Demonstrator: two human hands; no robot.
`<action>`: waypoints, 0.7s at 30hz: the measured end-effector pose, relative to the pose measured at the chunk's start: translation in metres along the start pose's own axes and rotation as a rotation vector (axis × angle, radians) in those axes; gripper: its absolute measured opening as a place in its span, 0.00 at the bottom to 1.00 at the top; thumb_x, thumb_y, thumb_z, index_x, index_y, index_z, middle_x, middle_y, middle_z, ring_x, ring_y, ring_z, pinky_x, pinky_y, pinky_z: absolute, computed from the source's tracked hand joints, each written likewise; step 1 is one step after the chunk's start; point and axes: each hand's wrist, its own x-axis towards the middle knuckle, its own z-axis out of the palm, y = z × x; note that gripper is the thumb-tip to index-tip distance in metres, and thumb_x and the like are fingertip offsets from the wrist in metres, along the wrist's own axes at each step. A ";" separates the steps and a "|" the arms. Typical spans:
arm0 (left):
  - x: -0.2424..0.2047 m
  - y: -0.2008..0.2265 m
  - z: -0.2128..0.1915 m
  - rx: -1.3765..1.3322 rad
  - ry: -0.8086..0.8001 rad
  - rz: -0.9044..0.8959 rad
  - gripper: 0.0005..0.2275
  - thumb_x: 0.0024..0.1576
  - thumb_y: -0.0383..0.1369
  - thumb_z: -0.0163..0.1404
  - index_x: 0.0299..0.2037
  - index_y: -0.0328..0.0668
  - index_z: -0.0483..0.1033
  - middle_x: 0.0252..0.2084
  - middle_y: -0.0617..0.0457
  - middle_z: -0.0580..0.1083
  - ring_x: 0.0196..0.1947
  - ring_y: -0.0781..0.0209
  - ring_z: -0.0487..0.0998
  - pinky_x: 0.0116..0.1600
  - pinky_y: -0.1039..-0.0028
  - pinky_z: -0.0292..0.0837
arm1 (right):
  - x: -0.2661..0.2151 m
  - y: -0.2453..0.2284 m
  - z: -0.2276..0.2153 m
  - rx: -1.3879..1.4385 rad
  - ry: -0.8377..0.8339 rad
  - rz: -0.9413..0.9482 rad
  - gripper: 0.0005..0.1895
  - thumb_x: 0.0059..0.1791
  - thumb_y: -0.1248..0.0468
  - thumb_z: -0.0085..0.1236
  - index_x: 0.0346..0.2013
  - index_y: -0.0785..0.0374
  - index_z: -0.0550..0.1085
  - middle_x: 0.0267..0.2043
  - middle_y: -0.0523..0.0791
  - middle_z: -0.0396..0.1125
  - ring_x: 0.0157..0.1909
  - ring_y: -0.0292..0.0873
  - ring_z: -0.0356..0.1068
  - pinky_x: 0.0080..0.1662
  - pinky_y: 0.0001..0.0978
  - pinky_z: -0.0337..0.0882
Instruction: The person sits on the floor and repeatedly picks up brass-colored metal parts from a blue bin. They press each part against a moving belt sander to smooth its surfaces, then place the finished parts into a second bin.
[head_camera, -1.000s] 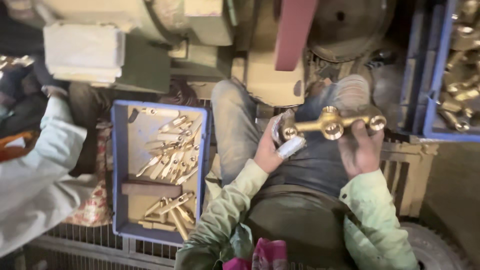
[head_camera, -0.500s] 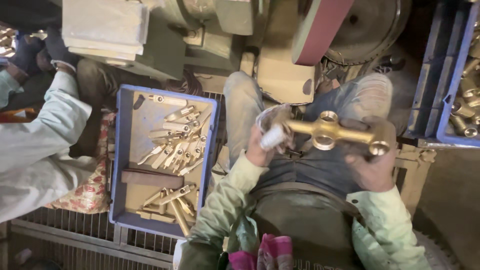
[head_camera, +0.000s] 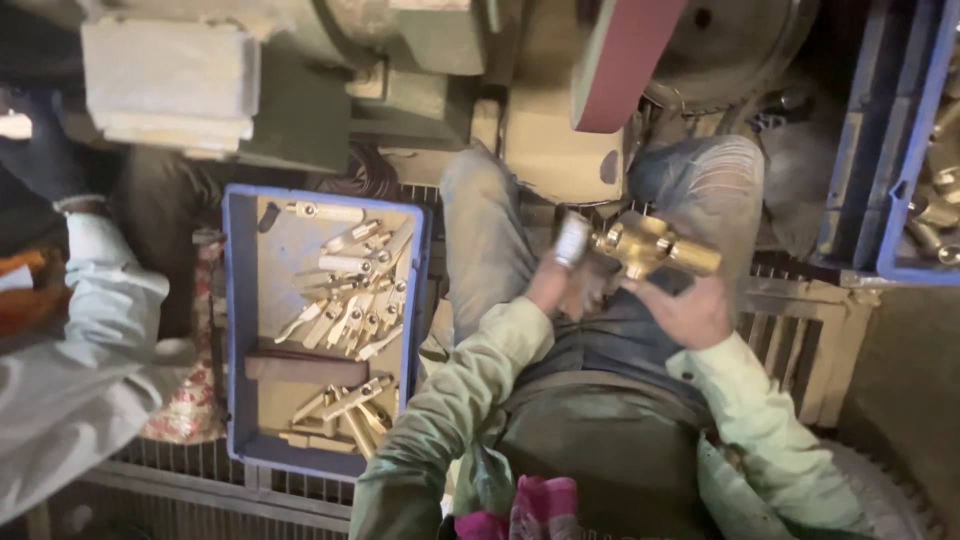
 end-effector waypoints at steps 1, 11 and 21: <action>0.005 0.011 0.001 0.137 0.026 0.101 0.19 0.64 0.38 0.48 0.62 0.36 0.68 0.43 0.46 0.75 0.37 0.57 0.75 0.41 0.66 0.72 | 0.011 0.006 -0.003 0.015 0.013 -0.014 0.37 0.42 0.66 0.73 0.64 0.67 0.67 0.58 0.50 0.71 0.60 0.44 0.71 0.63 0.35 0.69; 0.052 0.097 0.011 0.741 -0.044 0.474 0.20 0.57 0.26 0.59 0.59 0.33 0.71 0.39 0.51 0.76 0.35 0.63 0.74 0.39 0.72 0.70 | 0.090 0.028 0.007 -0.178 -0.126 -0.049 0.32 0.44 0.68 0.69 0.62 0.64 0.69 0.51 0.52 0.73 0.53 0.50 0.75 0.54 0.38 0.73; 0.084 0.088 0.005 0.436 0.017 0.323 0.15 0.58 0.29 0.58 0.52 0.30 0.74 0.33 0.51 0.77 0.23 0.69 0.74 0.26 0.75 0.67 | 0.116 0.044 0.014 -0.293 -0.106 -0.118 0.32 0.46 0.63 0.70 0.62 0.67 0.68 0.51 0.58 0.71 0.53 0.60 0.74 0.51 0.45 0.74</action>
